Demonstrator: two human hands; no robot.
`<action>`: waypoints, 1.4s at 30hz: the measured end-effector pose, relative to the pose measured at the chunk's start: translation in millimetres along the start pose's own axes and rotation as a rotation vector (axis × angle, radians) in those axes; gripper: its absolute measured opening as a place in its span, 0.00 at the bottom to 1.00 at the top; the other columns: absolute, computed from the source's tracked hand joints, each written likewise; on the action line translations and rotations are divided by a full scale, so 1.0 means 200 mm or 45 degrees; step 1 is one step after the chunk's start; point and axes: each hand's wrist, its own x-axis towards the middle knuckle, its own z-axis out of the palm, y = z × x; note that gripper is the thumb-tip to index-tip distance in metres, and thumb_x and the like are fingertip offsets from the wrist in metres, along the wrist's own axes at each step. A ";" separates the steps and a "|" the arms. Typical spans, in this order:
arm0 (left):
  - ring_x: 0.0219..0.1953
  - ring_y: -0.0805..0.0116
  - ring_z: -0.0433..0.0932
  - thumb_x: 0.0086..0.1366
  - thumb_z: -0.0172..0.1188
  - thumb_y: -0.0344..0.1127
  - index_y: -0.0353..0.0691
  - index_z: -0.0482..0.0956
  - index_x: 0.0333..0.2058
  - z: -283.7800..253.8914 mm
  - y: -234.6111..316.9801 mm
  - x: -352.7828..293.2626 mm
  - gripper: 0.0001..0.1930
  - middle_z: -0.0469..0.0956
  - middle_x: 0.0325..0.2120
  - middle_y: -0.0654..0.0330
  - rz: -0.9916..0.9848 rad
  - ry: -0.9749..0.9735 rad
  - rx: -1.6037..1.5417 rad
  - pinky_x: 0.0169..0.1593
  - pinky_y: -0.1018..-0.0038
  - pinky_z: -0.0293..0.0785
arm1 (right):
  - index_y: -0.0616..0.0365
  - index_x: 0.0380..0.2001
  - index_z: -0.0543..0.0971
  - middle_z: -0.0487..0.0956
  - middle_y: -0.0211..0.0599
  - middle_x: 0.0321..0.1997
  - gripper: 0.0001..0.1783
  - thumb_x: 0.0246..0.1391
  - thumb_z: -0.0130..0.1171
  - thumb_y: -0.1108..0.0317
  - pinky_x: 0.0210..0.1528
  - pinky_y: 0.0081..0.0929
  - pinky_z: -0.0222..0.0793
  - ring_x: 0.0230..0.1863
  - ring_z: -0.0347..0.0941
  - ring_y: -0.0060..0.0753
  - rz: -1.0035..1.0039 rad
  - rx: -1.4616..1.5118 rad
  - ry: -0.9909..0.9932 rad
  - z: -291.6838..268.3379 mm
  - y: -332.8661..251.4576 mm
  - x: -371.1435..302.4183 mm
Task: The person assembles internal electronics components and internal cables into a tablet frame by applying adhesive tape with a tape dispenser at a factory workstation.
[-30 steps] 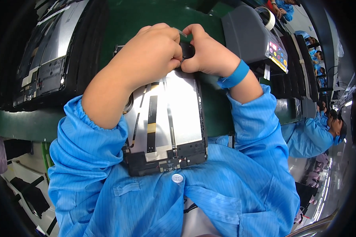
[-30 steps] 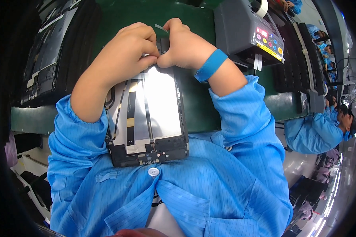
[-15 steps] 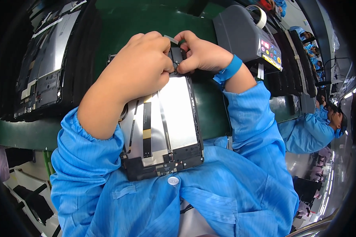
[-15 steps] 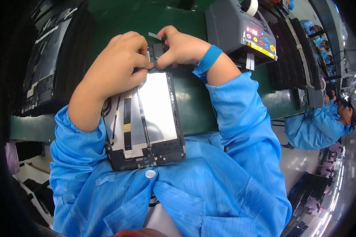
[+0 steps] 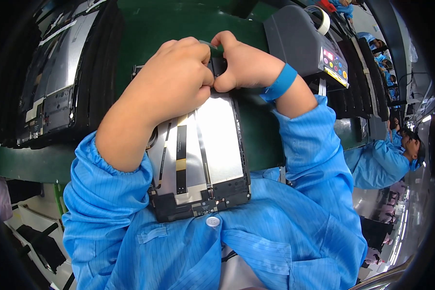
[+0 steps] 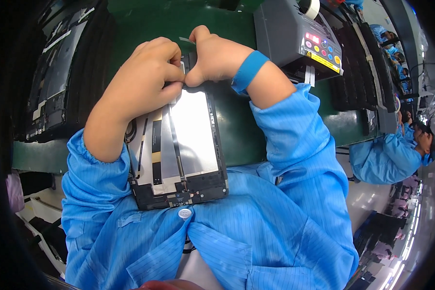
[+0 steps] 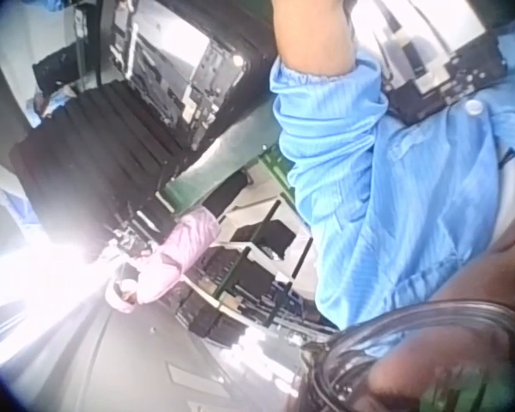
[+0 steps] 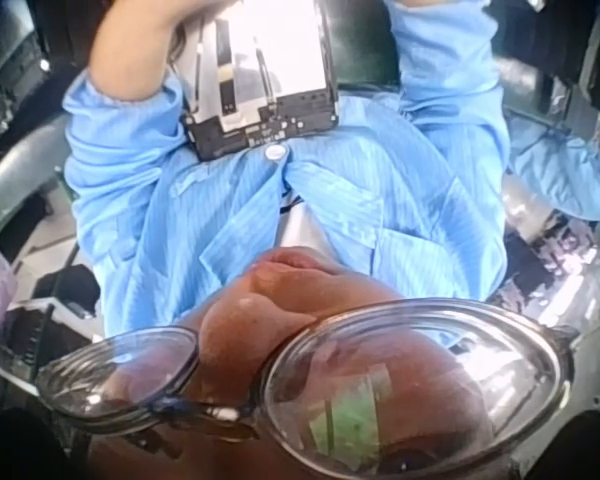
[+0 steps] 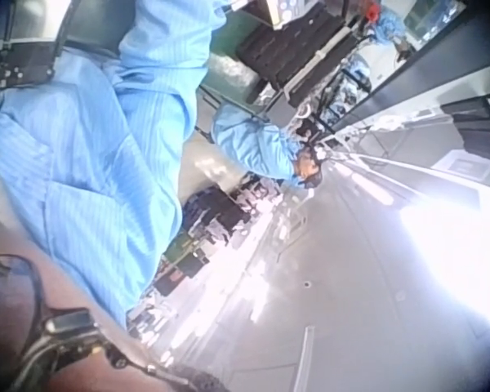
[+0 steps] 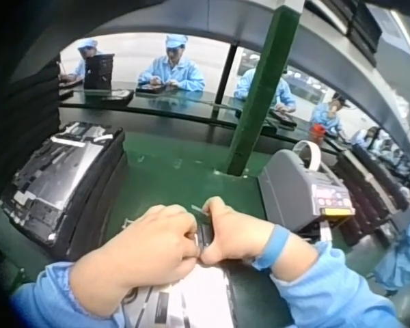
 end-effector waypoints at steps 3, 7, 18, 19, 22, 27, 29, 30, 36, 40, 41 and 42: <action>0.35 0.61 0.71 0.41 0.60 0.28 0.37 0.82 0.21 -0.01 0.00 0.01 0.05 0.70 0.24 0.59 0.036 -0.002 0.028 0.45 0.66 0.67 | 0.68 0.52 0.59 0.74 0.54 0.33 0.46 0.26 0.66 0.61 0.38 0.27 0.71 0.34 0.74 0.46 0.016 -0.069 0.009 -0.01 -0.03 0.00; 0.35 0.61 0.71 0.41 0.60 0.28 0.37 0.81 0.21 -0.03 0.01 0.00 0.05 0.70 0.25 0.60 0.001 -0.006 0.036 0.44 0.66 0.67 | 0.67 0.51 0.59 0.74 0.51 0.32 0.45 0.27 0.67 0.63 0.33 0.28 0.72 0.31 0.74 0.41 0.107 -0.012 0.023 -0.01 -0.06 -0.02; 0.37 0.58 0.72 0.43 0.58 0.22 0.39 0.82 0.29 -0.02 0.06 0.03 0.12 0.72 0.29 0.57 0.047 0.000 -0.055 0.43 0.66 0.68 | 0.64 0.50 0.63 0.73 0.31 0.31 0.30 0.44 0.63 0.70 0.33 0.19 0.72 0.29 0.73 0.23 0.087 1.124 0.090 0.04 0.19 -0.10; 0.37 0.58 0.72 0.43 0.57 0.21 0.40 0.83 0.30 -0.01 0.07 0.03 0.13 0.72 0.30 0.57 0.064 -0.022 -0.095 0.43 0.66 0.68 | 0.64 0.50 0.63 0.72 0.31 0.31 0.30 0.44 0.63 0.70 0.32 0.19 0.72 0.29 0.73 0.22 0.079 1.090 0.095 0.04 0.18 -0.09; 0.39 0.58 0.71 0.43 0.57 0.21 0.42 0.83 0.32 0.00 0.08 0.01 0.15 0.71 0.32 0.57 0.036 -0.071 -0.041 0.44 0.66 0.68 | 0.64 0.49 0.63 0.71 0.30 0.30 0.30 0.43 0.65 0.71 0.32 0.19 0.72 0.29 0.72 0.21 0.072 1.050 0.103 0.06 0.17 -0.08; 0.41 0.58 0.71 0.43 0.58 0.22 0.42 0.83 0.32 -0.04 0.07 0.03 0.15 0.71 0.32 0.57 -0.022 -0.128 0.030 0.46 0.66 0.68 | 0.63 0.48 0.65 0.69 0.29 0.31 0.30 0.40 0.67 0.72 0.30 0.18 0.71 0.29 0.71 0.20 0.068 0.998 0.153 0.07 0.16 -0.09; 0.41 0.58 0.70 0.43 0.58 0.22 0.41 0.83 0.32 -0.05 0.07 0.02 0.15 0.71 0.32 0.57 -0.029 -0.128 0.037 0.47 0.66 0.67 | 0.63 0.47 0.66 0.67 0.29 0.32 0.32 0.37 0.68 0.71 0.30 0.17 0.69 0.29 0.69 0.20 0.089 0.926 0.168 0.07 0.15 -0.08; 0.41 0.58 0.70 0.43 0.58 0.23 0.41 0.83 0.31 -0.05 0.06 0.02 0.14 0.71 0.32 0.57 -0.050 -0.136 0.049 0.47 0.66 0.67 | 0.63 0.47 0.66 0.67 0.29 0.32 0.32 0.37 0.68 0.71 0.30 0.17 0.69 0.29 0.69 0.20 0.088 0.926 0.169 0.07 0.15 -0.08; 0.41 0.58 0.71 0.43 0.56 0.24 0.39 0.84 0.29 -0.04 0.05 0.02 0.12 0.71 0.31 0.57 -0.091 -0.126 0.057 0.47 0.67 0.66 | 0.62 0.48 0.66 0.65 0.30 0.32 0.35 0.33 0.69 0.69 0.31 0.16 0.66 0.29 0.67 0.21 0.019 0.765 0.189 0.08 0.15 -0.07; 0.39 0.59 0.71 0.43 0.56 0.24 0.39 0.84 0.29 -0.04 0.04 0.02 0.12 0.71 0.29 0.57 -0.093 -0.086 0.064 0.46 0.66 0.66 | 0.60 0.43 0.70 0.68 0.28 0.31 0.27 0.39 0.68 0.67 0.28 0.17 0.66 0.27 0.67 0.19 -0.036 0.844 0.244 0.09 0.16 -0.11; 0.39 0.59 0.71 0.43 0.56 0.24 0.39 0.84 0.29 -0.04 0.04 0.02 0.12 0.71 0.29 0.57 -0.094 -0.081 0.064 0.46 0.66 0.66 | 0.60 0.40 0.72 0.70 0.28 0.28 0.22 0.42 0.68 0.65 0.26 0.19 0.67 0.26 0.68 0.19 -0.088 0.955 0.261 0.08 0.17 -0.11; 0.39 0.59 0.71 0.43 0.56 0.24 0.39 0.84 0.28 -0.04 0.04 0.01 0.12 0.71 0.29 0.57 -0.104 -0.086 0.062 0.45 0.66 0.67 | 0.60 0.40 0.72 0.70 0.28 0.28 0.22 0.42 0.68 0.65 0.26 0.19 0.67 0.26 0.68 0.19 -0.089 0.950 0.260 0.06 0.19 -0.12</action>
